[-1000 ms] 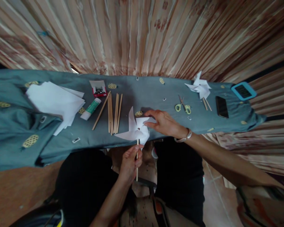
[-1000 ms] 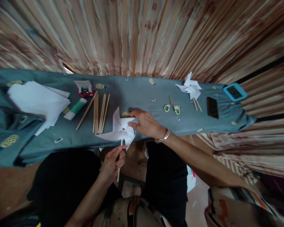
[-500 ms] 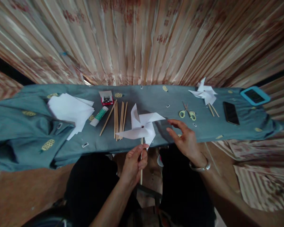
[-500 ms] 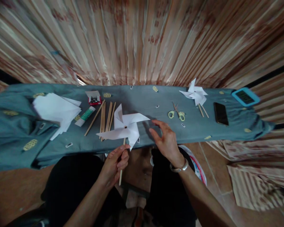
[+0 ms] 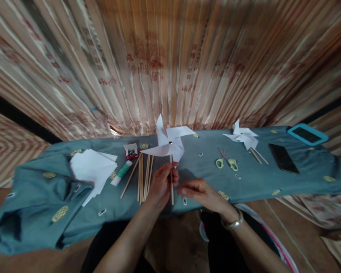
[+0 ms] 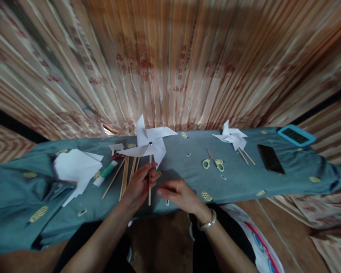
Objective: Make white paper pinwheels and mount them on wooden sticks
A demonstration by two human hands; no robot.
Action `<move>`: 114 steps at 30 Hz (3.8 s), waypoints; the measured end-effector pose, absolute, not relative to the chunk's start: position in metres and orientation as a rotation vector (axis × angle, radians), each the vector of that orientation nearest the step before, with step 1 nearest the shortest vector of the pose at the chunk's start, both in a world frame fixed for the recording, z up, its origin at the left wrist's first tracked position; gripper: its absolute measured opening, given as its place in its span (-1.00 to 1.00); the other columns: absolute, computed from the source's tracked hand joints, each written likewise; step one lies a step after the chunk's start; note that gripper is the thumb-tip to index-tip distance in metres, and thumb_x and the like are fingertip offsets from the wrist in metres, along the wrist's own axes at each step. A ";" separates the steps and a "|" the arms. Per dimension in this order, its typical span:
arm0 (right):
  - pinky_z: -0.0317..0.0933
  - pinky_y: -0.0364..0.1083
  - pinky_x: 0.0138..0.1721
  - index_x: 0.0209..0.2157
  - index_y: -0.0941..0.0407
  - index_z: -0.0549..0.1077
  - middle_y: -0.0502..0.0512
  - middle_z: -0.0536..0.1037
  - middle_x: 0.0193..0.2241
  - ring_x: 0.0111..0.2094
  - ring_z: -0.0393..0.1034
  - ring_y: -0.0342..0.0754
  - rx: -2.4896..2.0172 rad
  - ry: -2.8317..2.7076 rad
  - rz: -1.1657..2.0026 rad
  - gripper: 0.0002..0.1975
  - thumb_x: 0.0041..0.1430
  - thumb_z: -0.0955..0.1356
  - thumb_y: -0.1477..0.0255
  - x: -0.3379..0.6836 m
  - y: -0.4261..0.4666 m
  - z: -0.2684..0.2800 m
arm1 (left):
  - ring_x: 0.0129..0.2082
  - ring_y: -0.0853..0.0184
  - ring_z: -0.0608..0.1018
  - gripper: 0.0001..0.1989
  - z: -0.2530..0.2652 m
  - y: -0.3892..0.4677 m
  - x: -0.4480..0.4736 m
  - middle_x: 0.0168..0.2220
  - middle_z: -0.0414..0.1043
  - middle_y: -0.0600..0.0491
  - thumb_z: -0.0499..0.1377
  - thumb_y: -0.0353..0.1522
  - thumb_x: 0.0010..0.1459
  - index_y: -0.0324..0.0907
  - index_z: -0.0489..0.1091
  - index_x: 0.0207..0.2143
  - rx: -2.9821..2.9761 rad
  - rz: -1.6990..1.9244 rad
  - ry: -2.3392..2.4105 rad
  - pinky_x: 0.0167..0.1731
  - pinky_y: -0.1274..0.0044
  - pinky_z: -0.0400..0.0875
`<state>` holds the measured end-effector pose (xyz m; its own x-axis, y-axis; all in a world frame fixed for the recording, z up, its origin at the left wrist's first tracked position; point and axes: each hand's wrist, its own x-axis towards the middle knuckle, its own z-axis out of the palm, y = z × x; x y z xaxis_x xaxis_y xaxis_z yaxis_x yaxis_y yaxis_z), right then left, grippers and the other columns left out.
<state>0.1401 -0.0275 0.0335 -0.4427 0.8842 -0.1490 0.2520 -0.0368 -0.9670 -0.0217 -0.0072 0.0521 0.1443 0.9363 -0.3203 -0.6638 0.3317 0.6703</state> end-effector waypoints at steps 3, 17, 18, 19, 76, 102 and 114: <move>0.26 -0.15 -0.39 -0.41 0.15 0.57 0.00 0.54 -0.51 -0.49 0.35 -0.15 -1.052 -1.495 1.776 -0.50 0.05 0.41 -0.06 0.128 -0.026 0.026 | -0.59 0.49 0.39 -0.56 0.043 -0.002 -0.018 -0.59 0.40 0.14 0.47 -0.15 -0.20 -0.28 0.52 -0.35 0.458 1.212 0.807 -0.56 0.64 0.25; 0.14 -0.17 -0.44 -0.46 0.15 0.56 -0.04 0.48 -0.56 -0.53 0.22 -0.20 -1.054 -1.269 1.841 -0.63 -0.06 0.53 0.10 0.117 -0.027 -0.002 | -0.54 0.48 0.40 -0.49 0.026 -0.003 -0.013 -0.55 0.41 0.13 0.49 -0.10 -0.24 -0.25 0.59 -0.29 0.401 1.141 0.908 -0.53 0.64 0.27; 0.14 -0.16 -0.43 -0.46 0.15 0.56 -0.04 0.48 -0.56 -0.52 0.23 -0.20 -1.059 -1.274 1.825 -0.63 -0.05 0.53 0.11 0.117 -0.027 -0.003 | -0.53 0.48 0.42 -0.48 0.025 -0.002 -0.014 -0.54 0.44 0.12 0.50 -0.10 -0.26 -0.25 0.60 -0.28 0.401 1.142 0.920 -0.50 0.64 0.30; 0.15 -0.16 -0.42 -0.46 0.15 0.56 -0.04 0.49 -0.55 -0.52 0.24 -0.19 -1.066 -1.277 1.808 -0.64 -0.04 0.53 0.12 0.117 -0.027 -0.003 | -0.51 0.47 0.44 -0.47 0.025 -0.002 -0.014 -0.52 0.46 0.10 0.50 -0.09 -0.28 -0.24 0.60 -0.28 0.403 1.144 0.934 -0.47 0.63 0.33; 0.44 -0.24 -0.37 -0.34 0.08 0.62 -0.09 0.63 -0.46 -0.48 0.50 -0.24 -0.961 -0.734 1.633 -0.62 -0.26 0.63 0.27 0.174 0.029 0.024 | -0.33 0.22 0.58 -0.76 -0.002 -0.007 -0.002 -0.41 0.63 0.02 0.47 -0.29 -0.27 -0.16 0.64 -0.46 0.820 1.071 1.166 -0.15 0.40 0.43; 0.29 -0.14 -0.37 -0.44 0.03 0.64 -0.03 0.66 -0.47 -0.47 0.46 -0.14 -1.129 -0.799 1.257 -0.62 -0.32 0.62 0.12 0.191 0.033 0.021 | -0.39 0.29 0.57 -0.73 -0.004 -0.002 -0.012 -0.44 0.62 0.01 0.48 -0.28 -0.33 -0.17 0.64 -0.48 0.813 1.015 1.195 -0.23 0.45 0.44; 0.29 -0.19 -0.41 -0.49 0.03 0.63 -0.07 0.60 -0.59 -0.51 0.42 -0.18 -1.082 -0.798 1.326 -0.67 -0.26 0.61 0.12 0.186 0.024 0.024 | -0.37 0.25 0.61 -0.69 -0.003 -0.002 -0.010 -0.41 0.65 -0.01 0.50 -0.27 -0.39 -0.15 0.63 -0.48 0.744 1.068 1.226 -0.18 0.41 0.48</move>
